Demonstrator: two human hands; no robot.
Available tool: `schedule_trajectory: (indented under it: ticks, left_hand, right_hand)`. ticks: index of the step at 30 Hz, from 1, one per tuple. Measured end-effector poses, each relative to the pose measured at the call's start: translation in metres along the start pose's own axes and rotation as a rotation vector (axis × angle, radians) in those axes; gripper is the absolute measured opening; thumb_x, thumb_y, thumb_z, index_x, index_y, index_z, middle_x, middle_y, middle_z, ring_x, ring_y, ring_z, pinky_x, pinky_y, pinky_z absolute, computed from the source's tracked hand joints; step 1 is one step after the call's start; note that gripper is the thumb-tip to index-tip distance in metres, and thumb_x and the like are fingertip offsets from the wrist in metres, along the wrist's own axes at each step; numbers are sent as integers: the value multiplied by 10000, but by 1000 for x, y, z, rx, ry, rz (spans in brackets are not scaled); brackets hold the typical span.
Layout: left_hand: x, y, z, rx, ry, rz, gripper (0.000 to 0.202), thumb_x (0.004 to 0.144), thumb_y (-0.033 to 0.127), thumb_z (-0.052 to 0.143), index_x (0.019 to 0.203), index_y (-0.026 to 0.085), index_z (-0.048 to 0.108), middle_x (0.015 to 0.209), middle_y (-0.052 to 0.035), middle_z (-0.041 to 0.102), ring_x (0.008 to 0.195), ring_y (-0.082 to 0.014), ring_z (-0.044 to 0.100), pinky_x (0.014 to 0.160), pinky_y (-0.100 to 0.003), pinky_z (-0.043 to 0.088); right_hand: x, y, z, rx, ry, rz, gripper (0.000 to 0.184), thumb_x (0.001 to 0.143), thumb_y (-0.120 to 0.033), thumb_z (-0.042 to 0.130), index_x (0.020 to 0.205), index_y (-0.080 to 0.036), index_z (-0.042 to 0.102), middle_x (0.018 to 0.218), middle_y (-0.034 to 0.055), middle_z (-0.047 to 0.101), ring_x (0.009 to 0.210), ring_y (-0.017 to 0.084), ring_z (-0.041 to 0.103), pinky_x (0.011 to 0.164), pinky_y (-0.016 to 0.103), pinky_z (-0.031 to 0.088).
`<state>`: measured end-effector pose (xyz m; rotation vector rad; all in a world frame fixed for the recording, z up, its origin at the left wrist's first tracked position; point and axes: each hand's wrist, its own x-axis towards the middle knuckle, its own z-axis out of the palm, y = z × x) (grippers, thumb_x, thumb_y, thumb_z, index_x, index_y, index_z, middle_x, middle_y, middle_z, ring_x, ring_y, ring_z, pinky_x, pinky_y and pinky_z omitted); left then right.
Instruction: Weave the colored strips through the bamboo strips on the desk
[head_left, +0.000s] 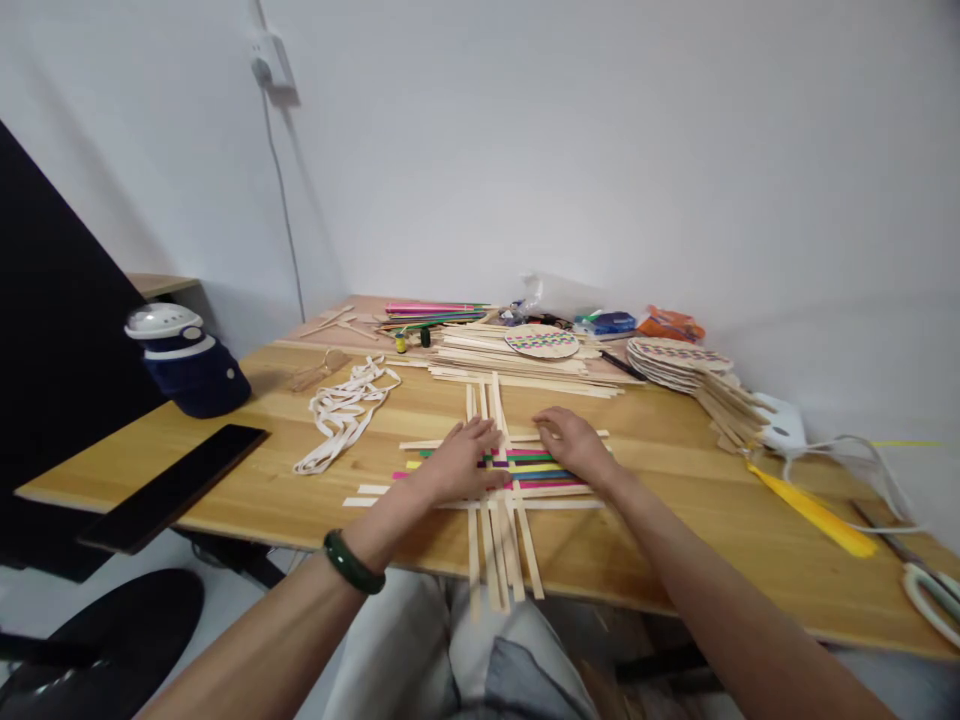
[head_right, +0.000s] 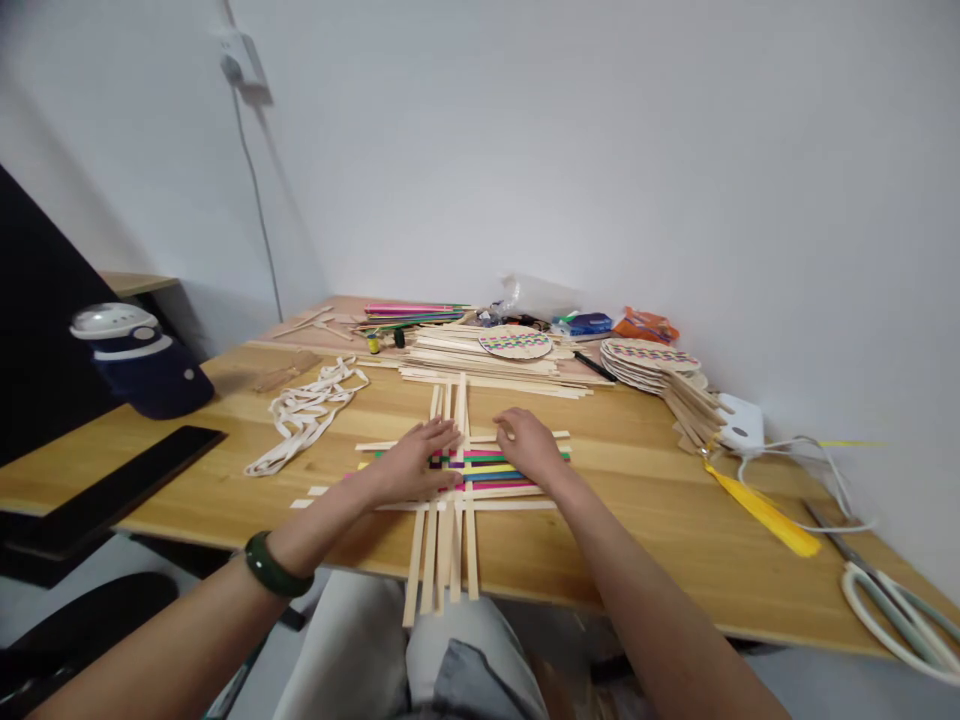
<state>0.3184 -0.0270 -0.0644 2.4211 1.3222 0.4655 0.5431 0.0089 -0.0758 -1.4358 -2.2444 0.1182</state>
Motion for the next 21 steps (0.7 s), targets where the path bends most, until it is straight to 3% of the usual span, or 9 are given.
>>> schedule_trajectory:
  ticks: [3,7,11,17,21]
  left_hand:
    - [13,2,6,42,-58,54,775,768,533,675,1413,168,447,1549,-154,279,1465,-335,171,1191,-534,162]
    - [19,-5,17,98,-143,91,850,791,686,550,1466,208,356,1569,-138,215,1470,-342,128,1175,-579,146]
    - [14,-10,26,133,-83,114,838,828,731,429,1485,222,319,1573,-111,217,1474,-320,138,1194,-554,118]
    - [7,-8,27,122,-99,100,835,834,760,350,1497,256,292,1590,-76,168,1482,-300,101,1213,-528,80]
    - [10,-6,21,115,-172,62,875,817,776,351,1510,249,260,1595,-64,111,1487,-289,62,1226,-502,39]
  right_hand:
    - [26,12,10,-87,30,71,246,843,-110,493,1016,-141,666,1054,111,678,1008,206,618,903,326,483]
    - [62,19,24,-195,56,86,274,837,-82,485,1049,-137,650,1114,144,647,1076,239,572,921,349,467]
    - [89,23,37,-276,57,63,282,844,-62,473,1061,-137,637,1141,155,623,1117,257,536,948,364,446]
    - [96,30,46,-307,67,60,201,897,-120,468,988,-141,646,1089,160,616,1088,276,531,895,379,465]
    - [92,33,46,-289,93,88,142,930,-185,510,1017,-179,622,1095,85,609,1088,208,531,943,381,448]
